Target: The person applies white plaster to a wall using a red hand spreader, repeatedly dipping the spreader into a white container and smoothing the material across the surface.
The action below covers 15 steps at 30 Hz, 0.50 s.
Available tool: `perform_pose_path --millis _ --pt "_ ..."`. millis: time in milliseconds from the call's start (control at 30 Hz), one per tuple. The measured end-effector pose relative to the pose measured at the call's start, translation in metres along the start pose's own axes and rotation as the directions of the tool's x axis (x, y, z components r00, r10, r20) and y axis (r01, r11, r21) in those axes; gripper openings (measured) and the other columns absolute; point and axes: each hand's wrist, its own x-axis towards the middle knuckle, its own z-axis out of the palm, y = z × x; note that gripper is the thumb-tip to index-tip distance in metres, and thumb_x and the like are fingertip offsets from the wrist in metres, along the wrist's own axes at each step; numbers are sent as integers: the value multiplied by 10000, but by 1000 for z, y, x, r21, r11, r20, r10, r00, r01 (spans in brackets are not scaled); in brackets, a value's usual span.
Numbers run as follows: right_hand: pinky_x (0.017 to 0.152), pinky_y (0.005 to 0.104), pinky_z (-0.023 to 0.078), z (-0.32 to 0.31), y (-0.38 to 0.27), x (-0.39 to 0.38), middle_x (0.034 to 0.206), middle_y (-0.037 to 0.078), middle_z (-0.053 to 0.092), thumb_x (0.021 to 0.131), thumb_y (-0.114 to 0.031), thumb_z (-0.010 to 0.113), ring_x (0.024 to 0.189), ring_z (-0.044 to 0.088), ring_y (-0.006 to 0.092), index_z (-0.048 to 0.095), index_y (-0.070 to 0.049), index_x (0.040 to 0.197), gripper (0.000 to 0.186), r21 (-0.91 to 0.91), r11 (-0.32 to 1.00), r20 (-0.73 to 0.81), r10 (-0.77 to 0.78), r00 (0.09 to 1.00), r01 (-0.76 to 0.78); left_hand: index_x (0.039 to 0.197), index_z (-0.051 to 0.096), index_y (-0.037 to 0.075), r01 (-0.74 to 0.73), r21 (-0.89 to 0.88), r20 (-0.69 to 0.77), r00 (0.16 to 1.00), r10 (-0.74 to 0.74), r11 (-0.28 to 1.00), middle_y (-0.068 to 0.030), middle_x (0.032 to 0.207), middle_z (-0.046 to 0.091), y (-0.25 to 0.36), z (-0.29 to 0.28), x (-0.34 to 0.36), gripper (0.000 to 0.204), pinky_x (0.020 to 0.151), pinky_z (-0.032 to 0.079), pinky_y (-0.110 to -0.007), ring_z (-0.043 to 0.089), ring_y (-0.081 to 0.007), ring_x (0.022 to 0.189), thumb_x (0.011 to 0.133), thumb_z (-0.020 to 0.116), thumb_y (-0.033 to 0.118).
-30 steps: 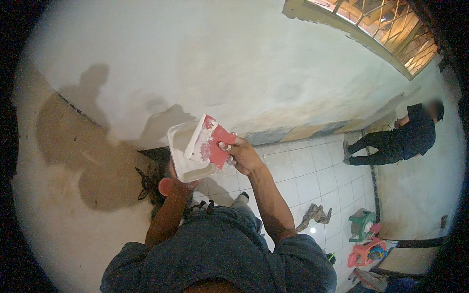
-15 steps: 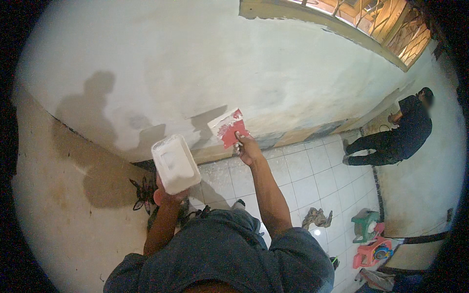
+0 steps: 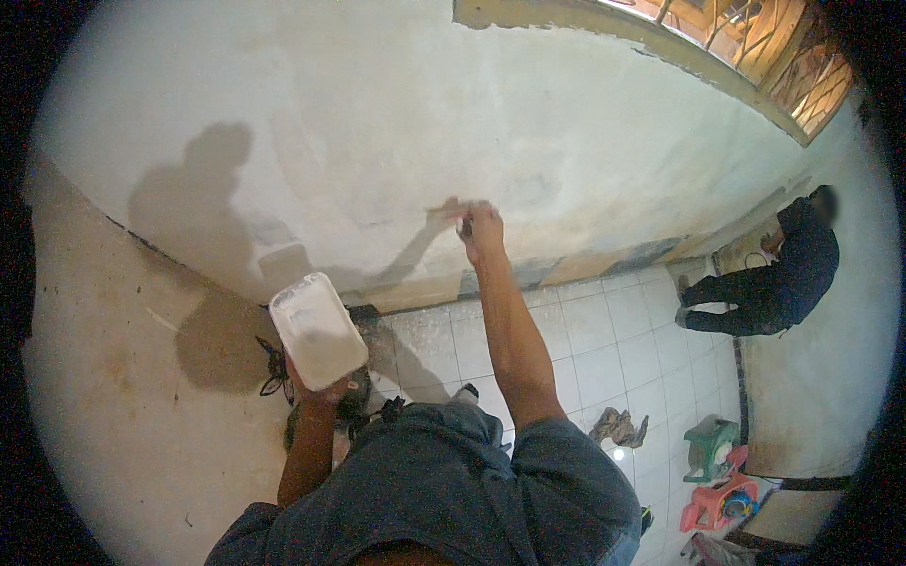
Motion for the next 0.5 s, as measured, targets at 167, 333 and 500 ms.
perform_pose_path --millis 167,333,500 --pt "632 313 492 67 -111 -33 938 66 612 958 -186 550 728 588 174 599 -61 1018 147 -113 972 268 -171 948 208 1519 355 208 -52 130 -153 986 72 990 -166 1455 488 -8 2 6 665 669 570 -561 594 -433 1165 971 417 580" --pt "647 313 497 44 -121 -74 974 54 635 958 -159 556 751 598 167 582 -75 1090 158 -33 961 228 -260 938 274 1540 311 182 13 3 67 998 -13 1000 -184 1534 384 -4 4 7 815 1061 382 -680 434 -507 1328 902 500 653" --pt "680 305 469 -50 -32 -54 934 -30 649 918 -241 693 762 566 118 628 -178 1115 217 -176 984 122 24 992 -2 1471 425 178 -104 60 -365 923 119 993 -138 1390 554 -11 26 7 631 516 619 -484 661 -373 1083 990 353 580"
